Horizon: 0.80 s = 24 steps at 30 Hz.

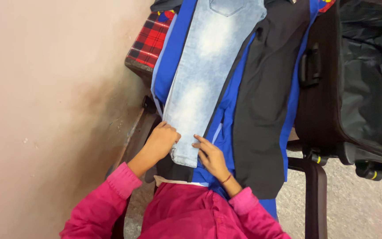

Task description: The person smoothes a pair of black trousers on a bed, takes a folded pair of light-blue jeans from a suitcase, unfolds the jeans, and buttons and zips the fly before closing the suitcase.

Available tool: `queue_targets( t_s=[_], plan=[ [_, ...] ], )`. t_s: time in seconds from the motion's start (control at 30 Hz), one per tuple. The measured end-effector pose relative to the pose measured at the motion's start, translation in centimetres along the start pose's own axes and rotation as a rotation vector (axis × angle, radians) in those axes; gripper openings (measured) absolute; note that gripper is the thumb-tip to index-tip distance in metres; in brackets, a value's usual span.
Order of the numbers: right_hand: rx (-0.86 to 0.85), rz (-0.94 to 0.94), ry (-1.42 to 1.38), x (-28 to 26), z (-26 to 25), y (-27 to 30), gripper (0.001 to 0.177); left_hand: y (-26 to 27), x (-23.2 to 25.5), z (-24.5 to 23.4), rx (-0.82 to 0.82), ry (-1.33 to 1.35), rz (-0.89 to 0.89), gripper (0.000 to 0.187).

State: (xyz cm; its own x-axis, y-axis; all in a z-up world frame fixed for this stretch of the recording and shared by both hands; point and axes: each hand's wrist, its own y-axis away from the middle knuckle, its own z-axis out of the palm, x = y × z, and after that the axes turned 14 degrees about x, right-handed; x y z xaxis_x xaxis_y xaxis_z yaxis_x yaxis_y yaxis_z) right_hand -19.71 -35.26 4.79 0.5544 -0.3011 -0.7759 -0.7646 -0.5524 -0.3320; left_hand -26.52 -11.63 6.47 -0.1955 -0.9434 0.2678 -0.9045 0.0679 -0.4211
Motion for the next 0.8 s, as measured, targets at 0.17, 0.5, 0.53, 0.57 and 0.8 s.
queue_targets(
  t_s=[0.17,0.5,0.53,0.57,0.8],
  plan=[
    [0.064,-0.015,-0.075,1.5,0.7,0.5,0.029,1.4,-2.6,3.3,-0.286,0.098,-0.106,0.021],
    [0.082,0.033,-0.123,1.8,0.9,0.3,0.027,0.1,-2.7,3.0,-0.169,0.268,-0.246,0.031],
    [0.088,0.018,-0.127,1.9,0.8,0.3,0.026,-0.2,-2.7,2.8,-0.096,0.267,-0.24,0.035],
    [0.083,0.018,-0.128,2.0,0.8,0.4,0.027,-0.4,-2.6,2.8,-0.023,0.265,-0.232,0.039],
    [0.157,0.059,-0.275,5.4,1.9,1.1,0.029,-1.2,-3.1,4.2,0.066,0.667,-0.794,0.019]
  ],
)
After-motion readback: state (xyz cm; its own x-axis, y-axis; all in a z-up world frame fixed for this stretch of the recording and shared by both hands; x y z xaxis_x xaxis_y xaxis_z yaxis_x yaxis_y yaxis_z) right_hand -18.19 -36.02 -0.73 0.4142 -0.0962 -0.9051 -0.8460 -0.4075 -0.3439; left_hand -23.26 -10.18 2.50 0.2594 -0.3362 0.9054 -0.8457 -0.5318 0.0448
